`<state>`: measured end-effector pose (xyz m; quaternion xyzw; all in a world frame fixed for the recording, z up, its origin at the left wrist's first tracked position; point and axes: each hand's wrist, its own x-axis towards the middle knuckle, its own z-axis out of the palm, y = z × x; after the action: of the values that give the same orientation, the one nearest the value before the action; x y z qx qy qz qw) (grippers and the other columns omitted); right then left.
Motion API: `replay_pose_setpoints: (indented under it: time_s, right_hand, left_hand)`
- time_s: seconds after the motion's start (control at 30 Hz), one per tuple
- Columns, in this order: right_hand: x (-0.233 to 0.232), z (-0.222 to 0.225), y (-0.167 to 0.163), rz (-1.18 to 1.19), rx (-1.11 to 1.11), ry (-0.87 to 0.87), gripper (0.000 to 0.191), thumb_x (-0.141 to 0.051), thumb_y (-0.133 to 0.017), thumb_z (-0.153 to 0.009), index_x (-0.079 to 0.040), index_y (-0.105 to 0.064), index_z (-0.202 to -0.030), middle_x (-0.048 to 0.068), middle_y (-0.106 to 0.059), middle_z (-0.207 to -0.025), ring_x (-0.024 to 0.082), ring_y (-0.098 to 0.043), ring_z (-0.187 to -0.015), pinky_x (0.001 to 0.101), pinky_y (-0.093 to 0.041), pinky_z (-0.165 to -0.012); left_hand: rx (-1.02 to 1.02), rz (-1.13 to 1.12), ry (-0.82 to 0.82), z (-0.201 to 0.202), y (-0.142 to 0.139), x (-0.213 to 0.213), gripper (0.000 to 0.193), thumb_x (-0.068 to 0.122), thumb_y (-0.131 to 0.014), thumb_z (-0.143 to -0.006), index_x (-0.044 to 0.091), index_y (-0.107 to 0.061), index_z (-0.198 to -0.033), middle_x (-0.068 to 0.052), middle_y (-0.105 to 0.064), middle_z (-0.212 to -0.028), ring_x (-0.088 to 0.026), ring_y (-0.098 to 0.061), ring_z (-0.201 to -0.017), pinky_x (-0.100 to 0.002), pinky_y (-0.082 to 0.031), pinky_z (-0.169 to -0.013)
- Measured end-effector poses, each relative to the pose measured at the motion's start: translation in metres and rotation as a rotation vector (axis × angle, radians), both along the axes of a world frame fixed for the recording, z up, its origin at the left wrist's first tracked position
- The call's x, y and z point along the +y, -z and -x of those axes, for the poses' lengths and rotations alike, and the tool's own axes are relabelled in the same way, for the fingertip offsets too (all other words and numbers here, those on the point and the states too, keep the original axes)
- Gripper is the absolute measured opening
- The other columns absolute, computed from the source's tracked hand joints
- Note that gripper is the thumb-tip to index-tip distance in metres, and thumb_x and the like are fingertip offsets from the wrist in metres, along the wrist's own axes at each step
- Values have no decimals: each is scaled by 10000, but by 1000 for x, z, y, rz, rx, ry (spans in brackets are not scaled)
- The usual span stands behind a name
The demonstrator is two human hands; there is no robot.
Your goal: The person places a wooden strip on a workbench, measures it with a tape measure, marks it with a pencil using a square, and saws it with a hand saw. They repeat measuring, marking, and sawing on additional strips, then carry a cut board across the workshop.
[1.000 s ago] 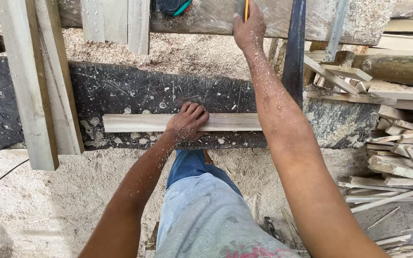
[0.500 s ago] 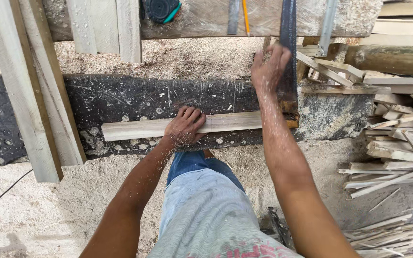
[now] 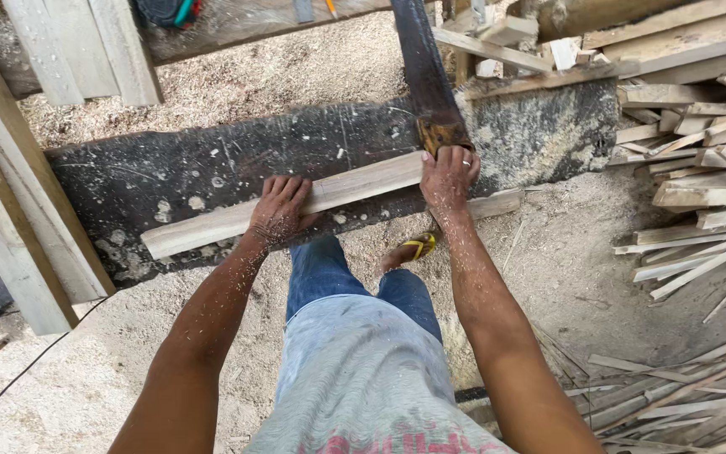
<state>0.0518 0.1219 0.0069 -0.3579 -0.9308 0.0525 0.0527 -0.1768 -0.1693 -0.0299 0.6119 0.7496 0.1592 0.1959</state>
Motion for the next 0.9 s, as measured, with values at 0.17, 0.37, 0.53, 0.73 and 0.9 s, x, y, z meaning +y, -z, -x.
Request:
replay_pose_setpoints:
  time_s: [0.17, 0.37, 0.53, 0.73, 0.9]
  right_hand:
    - [23, -50, -13, 280, 78, -75, 370, -404, -431, -1167, -101, -567, -1005, 100, -575, -900, 261, -581, -887, 588, -440, -1039]
    - [24, -210, -53, 638, 414, -142, 495, -559, -651, -991, -97, -526, -864, 3, -505, -680, 127, -508, -558, 304, -473, -480]
    - [23, -398, -90, 786, 404, 206, 252, -312, -773, -895, -118, -619, -850, -35, -535, -653, 83, -508, -548, 262, -422, -469]
    - [31, -509, -101, 761, 652, 503, 227, -212, -763, -929, -122, -572, -845, -45, -532, -676, 71, -478, -542, 250, -447, -456]
    - [76, -494, -101, 676, 941, 461, 201, -196, -721, -973, -110, -543, -1009, -19, -575, -827, 70, -525, -637, 241, -519, -535]
  left_hand:
    - [43, 15, -76, -68, -1, 2, 823, 534, -781, -830, 8, -530, -1410, -173, -550, -1324, -357, -511, -1224, -529, -395, -1067]
    - [103, -36, -47, -192, -8, 16, 813, 524, -761, -848, 7, -515, -1425, -199, -526, -1381, -387, -497, -1283, -537, -418, -1061]
    - [46, -19, 33, -289, -12, 83, 818, 507, -745, -848, 15, -488, -1449, -182, -522, -1364, -385, -495, -1280, -563, -420, -1090]
    - [82, 50, 102, -367, -8, 210, 771, 412, -768, -908, -21, -443, -1458, -196, -526, -1275, -353, -513, -1172, -530, -463, -1019]
    - [155, -4, 113, -384, -14, 334, 727, 389, -790, -905, -14, -471, -1419, -170, -529, -1264, -319, -514, -1160, -482, -480, -1003]
